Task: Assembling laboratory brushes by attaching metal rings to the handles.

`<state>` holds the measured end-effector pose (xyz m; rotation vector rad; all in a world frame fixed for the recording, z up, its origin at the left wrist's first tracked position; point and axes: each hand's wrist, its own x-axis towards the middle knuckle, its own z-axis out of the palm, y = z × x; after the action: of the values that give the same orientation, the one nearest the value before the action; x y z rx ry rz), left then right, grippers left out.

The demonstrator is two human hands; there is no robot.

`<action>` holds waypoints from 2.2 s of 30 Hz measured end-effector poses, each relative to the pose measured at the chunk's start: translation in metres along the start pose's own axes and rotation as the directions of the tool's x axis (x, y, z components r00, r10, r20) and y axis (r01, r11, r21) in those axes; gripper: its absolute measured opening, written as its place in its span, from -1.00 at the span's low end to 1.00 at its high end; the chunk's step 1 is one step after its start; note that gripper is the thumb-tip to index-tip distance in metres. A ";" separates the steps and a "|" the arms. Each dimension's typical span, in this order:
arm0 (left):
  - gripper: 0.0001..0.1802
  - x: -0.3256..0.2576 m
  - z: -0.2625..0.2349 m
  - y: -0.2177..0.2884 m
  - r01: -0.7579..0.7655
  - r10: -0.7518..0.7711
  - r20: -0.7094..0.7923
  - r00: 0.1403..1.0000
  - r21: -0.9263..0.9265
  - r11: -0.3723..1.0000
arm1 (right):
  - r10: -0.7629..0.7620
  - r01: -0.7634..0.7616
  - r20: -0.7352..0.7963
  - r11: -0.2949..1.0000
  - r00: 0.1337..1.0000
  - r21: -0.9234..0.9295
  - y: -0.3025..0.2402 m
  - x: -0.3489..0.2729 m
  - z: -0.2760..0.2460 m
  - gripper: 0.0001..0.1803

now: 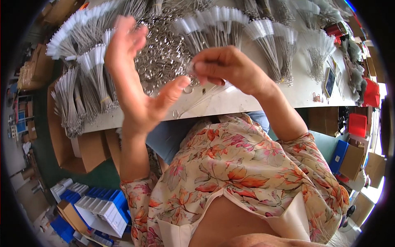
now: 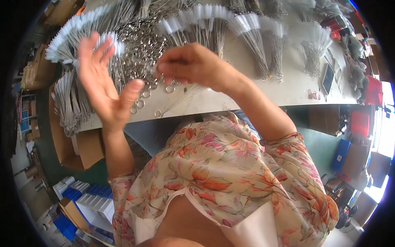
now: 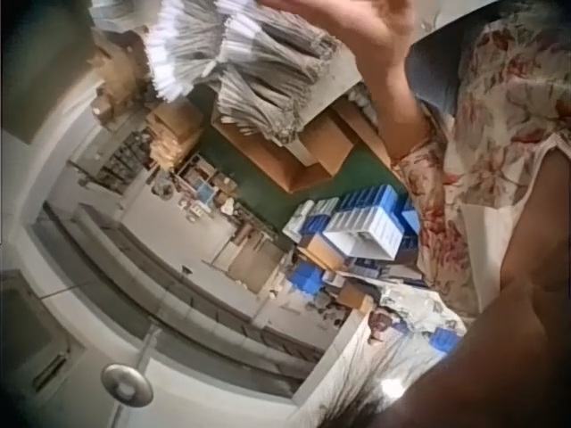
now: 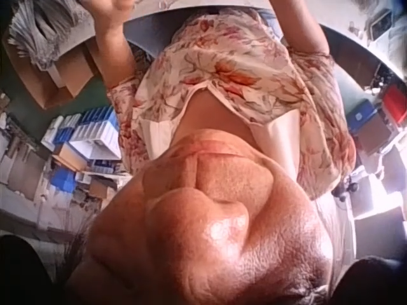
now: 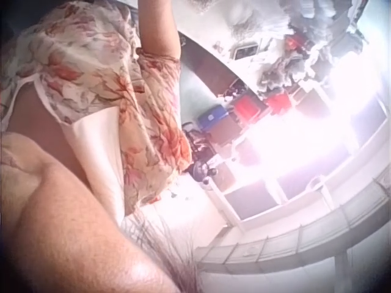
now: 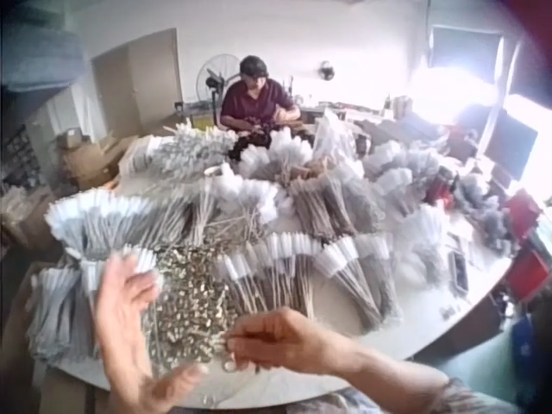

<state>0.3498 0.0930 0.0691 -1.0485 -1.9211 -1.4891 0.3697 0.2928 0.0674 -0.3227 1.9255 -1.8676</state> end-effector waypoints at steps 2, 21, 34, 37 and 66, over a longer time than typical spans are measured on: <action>0.12 0.000 0.000 0.004 0.132 -0.099 0.164 0.981 -0.208 0.969 | -0.096 0.100 0.033 0.985 0.995 -0.142 -0.004 0.002 0.023 -0.85; -0.72 -0.096 0.020 0.030 0.007 -0.052 0.134 0.990 0.317 0.948 | 0.240 -0.208 0.230 0.965 0.943 -0.157 0.021 -0.075 -0.020 -0.85; -0.94 -0.127 0.003 0.026 0.766 -0.779 -0.064 0.624 -0.144 0.626 | -0.436 0.372 0.020 0.742 0.900 -0.557 0.052 -0.032 0.046 -0.92; -0.91 -0.091 -0.011 0.033 0.643 -0.722 -0.055 0.690 -0.411 0.646 | -0.328 0.320 0.100 0.735 0.939 -0.597 0.038 -0.014 0.058 -0.91; -0.63 0.009 -0.023 0.049 0.218 -0.217 0.008 0.976 -0.065 0.974 | -0.220 0.238 -0.095 0.924 0.971 0.298 -0.045 -0.001 0.036 -0.84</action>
<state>0.3822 0.0792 0.1109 -0.8884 -2.0549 -1.6798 0.3811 0.2581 0.1123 -0.4106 1.6539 -2.3165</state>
